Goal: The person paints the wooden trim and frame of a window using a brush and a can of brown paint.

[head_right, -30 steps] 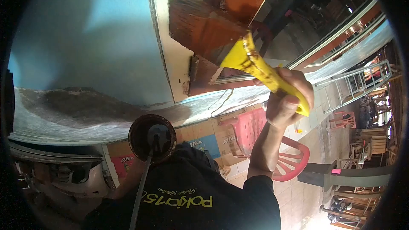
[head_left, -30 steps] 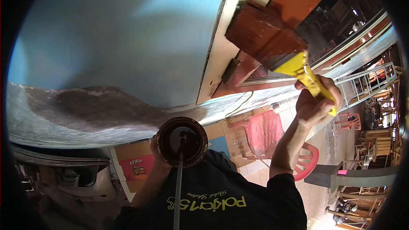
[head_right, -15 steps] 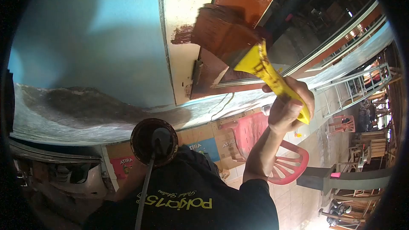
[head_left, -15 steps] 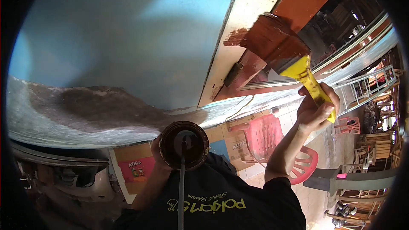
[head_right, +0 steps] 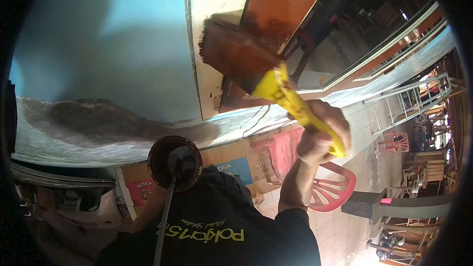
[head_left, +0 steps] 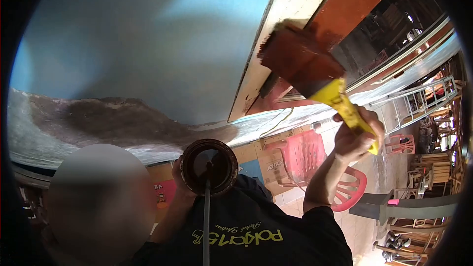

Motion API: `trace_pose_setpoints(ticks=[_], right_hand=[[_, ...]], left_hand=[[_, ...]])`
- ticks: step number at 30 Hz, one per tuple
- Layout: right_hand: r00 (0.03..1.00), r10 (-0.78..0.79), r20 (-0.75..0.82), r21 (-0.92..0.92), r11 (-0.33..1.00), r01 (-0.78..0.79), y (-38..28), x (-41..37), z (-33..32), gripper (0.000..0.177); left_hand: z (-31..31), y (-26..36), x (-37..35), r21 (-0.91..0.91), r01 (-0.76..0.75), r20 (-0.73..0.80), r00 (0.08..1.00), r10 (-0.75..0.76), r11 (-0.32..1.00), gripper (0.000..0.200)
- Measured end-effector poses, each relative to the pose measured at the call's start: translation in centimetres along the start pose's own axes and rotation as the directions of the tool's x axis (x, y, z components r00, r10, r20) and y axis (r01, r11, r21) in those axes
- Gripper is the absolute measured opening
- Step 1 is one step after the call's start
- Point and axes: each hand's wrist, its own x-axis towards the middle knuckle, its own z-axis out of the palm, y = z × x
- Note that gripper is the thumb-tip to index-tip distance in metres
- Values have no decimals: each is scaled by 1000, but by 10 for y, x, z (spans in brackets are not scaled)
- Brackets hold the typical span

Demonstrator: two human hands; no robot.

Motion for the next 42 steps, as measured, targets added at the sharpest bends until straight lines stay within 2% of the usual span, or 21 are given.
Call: trace_pose_setpoints(ticks=[1,2,4,7,10,11,12,14,17,20,21,24,25,28,30,31,34,35,38,40,42], right_hand=[[990,-29,141,-186,981,55,-3,4,-1,41],[986,-3,165,-259,965,46,-5,6,-3,41],[994,14,106,-295,955,18,-10,9,-3,41],[996,84,12,-81,993,-83,-18,7,-1,41],[1000,-9,16,-54,999,10,-10,-5,4,39],[985,-35,170,-233,970,75,-13,-1,0,39],[984,-9,179,-294,954,62,-14,-3,0,40],[987,-3,159,-348,936,58,-16,-4,-6,40],[998,31,47,-130,991,-25,-23,1,-2,40],[993,58,-101,-137,988,-72,-20,-17,4,41],[989,-35,142,-257,964,71,-19,-9,3,39],[991,-16,134,-420,905,71,-24,-6,0,39],[999,16,-52,-315,949,-32,-26,-8,5,38],[995,81,-52,-43,996,-83,-29,-5,11,42],[999,42,1,-72,997,-42,-26,-7,16,42],[1000,8,-6,-164,986,-9,-24,-9,18,43],[999,30,-37,-317,948,-40,-21,-10,9,42],[997,17,71,-229,973,0,-22,-6,6,43],[998,49,28,7,999,-49,-23,-4,13,42],[995,-25,99,-212,976,46,-18,-5,12,41],[994,-16,110,-248,968,43,-17,-3,9,41]], left_hand=[[1,0,-1,2,4,8,1000,-4,1000,63],[3,1,-2,5,6,16,1000,-6,1000,63],[6,2,0,-17,8,19,1000,-8,1000,63],[9,0,1,-66,8,17,1000,-7,998,64],[23,5,-1,-69,7,52,999,-3,998,66],[26,6,0,-71,11,55,998,-7,997,67],[25,5,0,-66,10,58,998,-6,998,67],[16,3,1,-46,4,58,998,-2,999,68],[4,0,0,-24,-3,56,998,4,1000,69],[-5,-3,-1,-1,-6,57,998,6,1000,71],[-6,-3,-1,9,-5,63,998,5,1000,71],[-6,-4,0,9,-18,89,996,17,1000,72],[-4,-3,1,-5,-22,103,994,23,1000,73],[-7,-6,0,-61,-32,102,994,38,998,73],[-1,-7,-1,-6,-38,65,997,38,999,72],[3,-6,-1,19,-37,50,998,36,999,72],[6,-2,-2,0,-26,47,999,26,1000,70],[5,-2,-3,-10,-21,50,999,22,1000,70],[3,-2,-4,-45,-10,52,999,12,999,68],[6,-1,-4,-66,-2,56,998,5,998,67],[9,1,-4,-91,4,65,998,2,996,66]])
